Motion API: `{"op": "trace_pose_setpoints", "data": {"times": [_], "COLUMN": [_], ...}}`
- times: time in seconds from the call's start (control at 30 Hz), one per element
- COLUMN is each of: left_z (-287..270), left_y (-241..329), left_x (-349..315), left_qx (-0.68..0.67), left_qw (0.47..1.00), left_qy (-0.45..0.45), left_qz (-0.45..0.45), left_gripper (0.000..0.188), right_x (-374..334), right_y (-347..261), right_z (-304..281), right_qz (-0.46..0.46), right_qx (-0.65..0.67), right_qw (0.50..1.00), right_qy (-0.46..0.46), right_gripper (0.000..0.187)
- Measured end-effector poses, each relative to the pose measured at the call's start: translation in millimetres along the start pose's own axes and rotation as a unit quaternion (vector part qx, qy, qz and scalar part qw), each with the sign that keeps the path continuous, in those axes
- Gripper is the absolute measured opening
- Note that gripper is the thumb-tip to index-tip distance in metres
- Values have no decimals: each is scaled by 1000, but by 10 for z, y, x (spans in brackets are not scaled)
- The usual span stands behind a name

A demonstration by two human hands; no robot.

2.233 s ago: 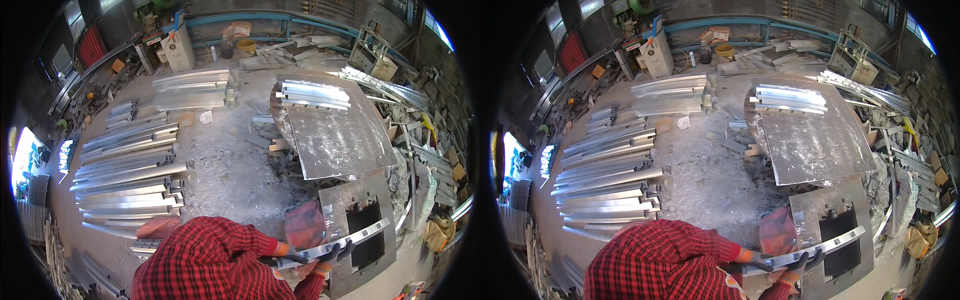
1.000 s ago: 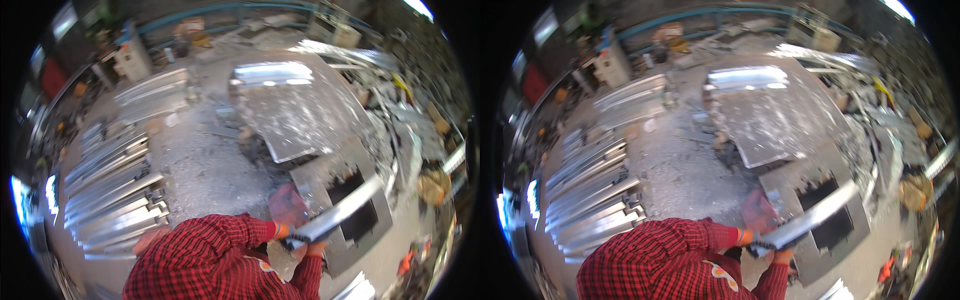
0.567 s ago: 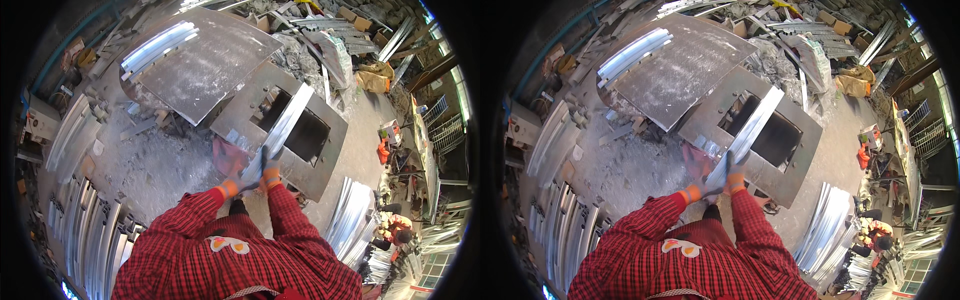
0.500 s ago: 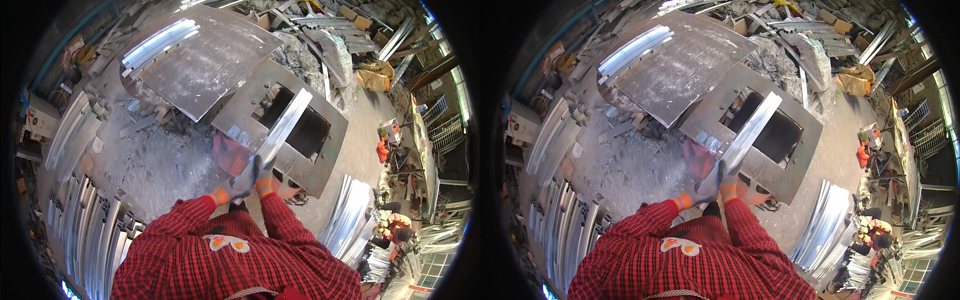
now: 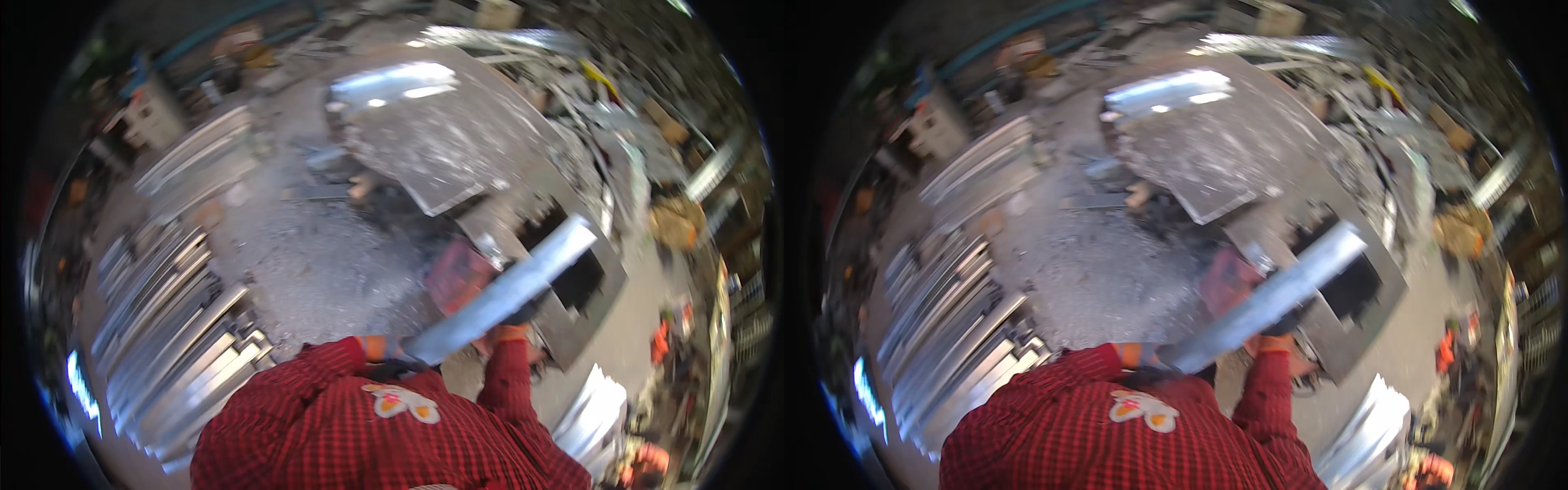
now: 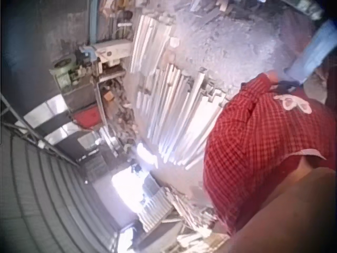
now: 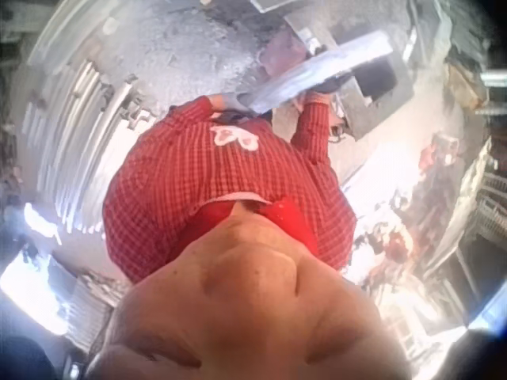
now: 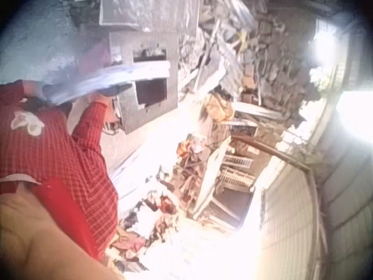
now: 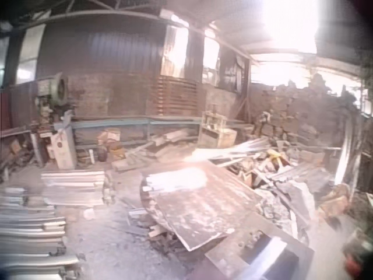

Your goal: The person repeatedly rubs long silver metal profiles with a red cloth on a metal workbench, flipping and repositioning each piece to treat multiple sides. Finished pieces are stacked on the bench. The setting is a cluttered workshop with many metal profiles on the floor.

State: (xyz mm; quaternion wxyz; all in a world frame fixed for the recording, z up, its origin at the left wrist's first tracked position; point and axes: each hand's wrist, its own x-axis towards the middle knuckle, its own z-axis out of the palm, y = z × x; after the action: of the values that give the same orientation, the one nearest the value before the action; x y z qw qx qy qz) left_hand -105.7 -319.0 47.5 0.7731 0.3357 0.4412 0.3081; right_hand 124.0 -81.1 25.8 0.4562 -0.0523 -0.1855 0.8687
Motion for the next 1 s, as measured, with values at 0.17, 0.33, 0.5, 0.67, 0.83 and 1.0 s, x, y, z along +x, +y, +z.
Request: {"op": "trace_pose_setpoints", "data": {"times": [0.17, 0.33, 0.5, 0.67, 0.83, 1.0], "left_z": [-181, -87, 403, 87, -274, 24], "left_y": [-124, -52, 1020, 1584, 1003, 655], "left_x": [138, 184, -400, -454, -16, 487], "left_qx": [37, 366, 239, 534, 388, 224], "left_qw": [992, 904, 934, 628, 915, 974], "left_qy": [-109, 93, 38, 384, -16, -6], "left_qz": [47, 201, 262, 416, 104, -15], "left_gripper": [76, 76, 73, 85, 79, 91], "right_x": [366, 422, 369, 120, 51, 67], "right_y": [-202, -359, -131, -194, -275, -539], "right_z": [1075, 1828, 2115, 1680, 1393, 943], "right_qz": [-80, -7, -50, -31, -9, -16], "right_qx": [-98, -459, -785, -911, -896, -897], "right_qw": [987, 887, 590, 288, 244, 216], "right_qy": [-102, -60, -180, -292, -370, -385], "right_gripper": [69, 73, 82, 82, 55, 40]}}
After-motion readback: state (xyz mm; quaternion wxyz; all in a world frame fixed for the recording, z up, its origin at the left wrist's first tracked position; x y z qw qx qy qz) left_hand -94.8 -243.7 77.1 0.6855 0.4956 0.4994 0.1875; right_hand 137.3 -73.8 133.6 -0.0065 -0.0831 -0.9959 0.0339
